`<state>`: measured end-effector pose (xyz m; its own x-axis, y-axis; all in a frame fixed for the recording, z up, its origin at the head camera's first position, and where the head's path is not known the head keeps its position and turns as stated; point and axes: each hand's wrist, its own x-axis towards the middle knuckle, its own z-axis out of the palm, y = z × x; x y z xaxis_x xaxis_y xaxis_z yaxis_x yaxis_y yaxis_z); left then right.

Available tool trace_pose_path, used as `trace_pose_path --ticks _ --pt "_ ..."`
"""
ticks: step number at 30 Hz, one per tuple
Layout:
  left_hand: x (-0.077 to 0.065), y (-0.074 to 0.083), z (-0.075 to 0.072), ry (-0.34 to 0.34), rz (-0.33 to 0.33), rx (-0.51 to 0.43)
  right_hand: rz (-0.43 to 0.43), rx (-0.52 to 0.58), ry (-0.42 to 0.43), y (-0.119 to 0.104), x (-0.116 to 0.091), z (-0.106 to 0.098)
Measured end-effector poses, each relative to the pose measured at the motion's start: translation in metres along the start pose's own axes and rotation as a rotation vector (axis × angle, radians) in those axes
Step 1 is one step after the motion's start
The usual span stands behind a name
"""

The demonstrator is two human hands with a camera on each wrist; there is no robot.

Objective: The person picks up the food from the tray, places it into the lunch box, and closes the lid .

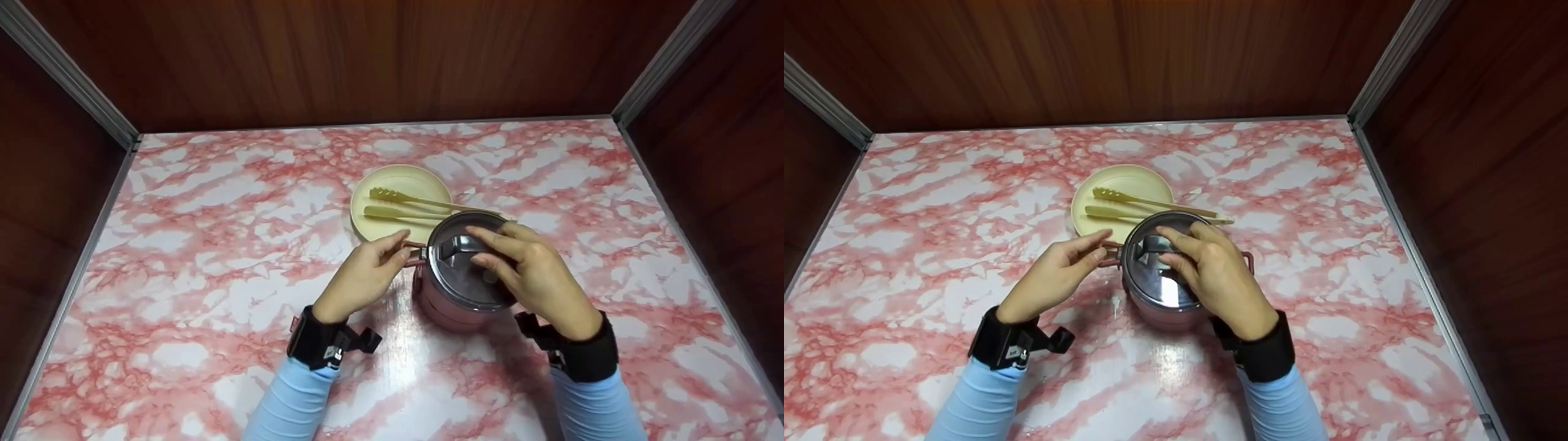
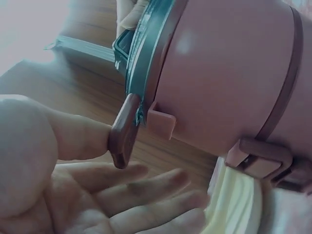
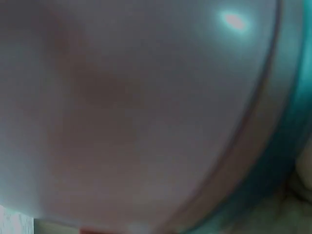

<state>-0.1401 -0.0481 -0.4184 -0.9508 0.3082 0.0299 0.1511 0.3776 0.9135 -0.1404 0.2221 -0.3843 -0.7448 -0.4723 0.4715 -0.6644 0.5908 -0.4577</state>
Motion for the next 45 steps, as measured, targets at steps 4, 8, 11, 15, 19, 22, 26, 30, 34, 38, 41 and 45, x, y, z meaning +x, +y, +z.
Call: trace_pose_path --ticks 4,8,11,15,19,22,26,30,34,38,41,45 --pt "-0.009 0.015 0.000 0.077 0.044 0.099 0.048 -0.020 -0.007 -0.001 -0.006 -0.016" --pt "-0.018 0.029 0.004 0.110 0.130 0.160 0.164 -0.062 0.048 -0.002 -0.015 -0.036" --pt "-0.023 0.035 0.009 0.105 0.150 0.194 0.273 -0.117 0.028 -0.001 -0.021 -0.047" --pt "-0.024 0.037 0.016 0.084 0.122 0.225 0.373 -0.160 -0.101 0.003 -0.024 -0.051" --pt "-0.022 0.035 0.020 0.070 0.096 0.224 0.423 -0.128 -0.179 0.006 -0.022 -0.047" --pt "-0.020 0.031 0.023 0.059 0.103 0.197 0.442 -0.106 -0.185 0.008 -0.021 -0.044" --pt "-0.016 0.027 0.026 0.058 0.123 0.148 0.478 -0.066 -0.198 0.008 -0.019 -0.042" --pt "-0.014 0.026 0.029 0.083 0.142 0.101 0.519 -0.013 -0.213 0.008 -0.018 -0.041" --pt "-0.013 0.025 0.034 0.113 0.147 0.069 0.515 -0.004 -0.226 0.010 -0.018 -0.040" --pt "-0.012 0.025 0.041 0.144 0.145 0.094 0.479 0.004 -0.258 0.012 -0.018 -0.039" --pt "-0.012 0.026 0.045 0.170 0.136 0.142 0.438 0.006 -0.258 0.014 -0.018 -0.038" --pt "-0.012 0.027 0.049 0.201 0.115 0.182 0.418 0.015 -0.243 0.013 -0.016 -0.034"
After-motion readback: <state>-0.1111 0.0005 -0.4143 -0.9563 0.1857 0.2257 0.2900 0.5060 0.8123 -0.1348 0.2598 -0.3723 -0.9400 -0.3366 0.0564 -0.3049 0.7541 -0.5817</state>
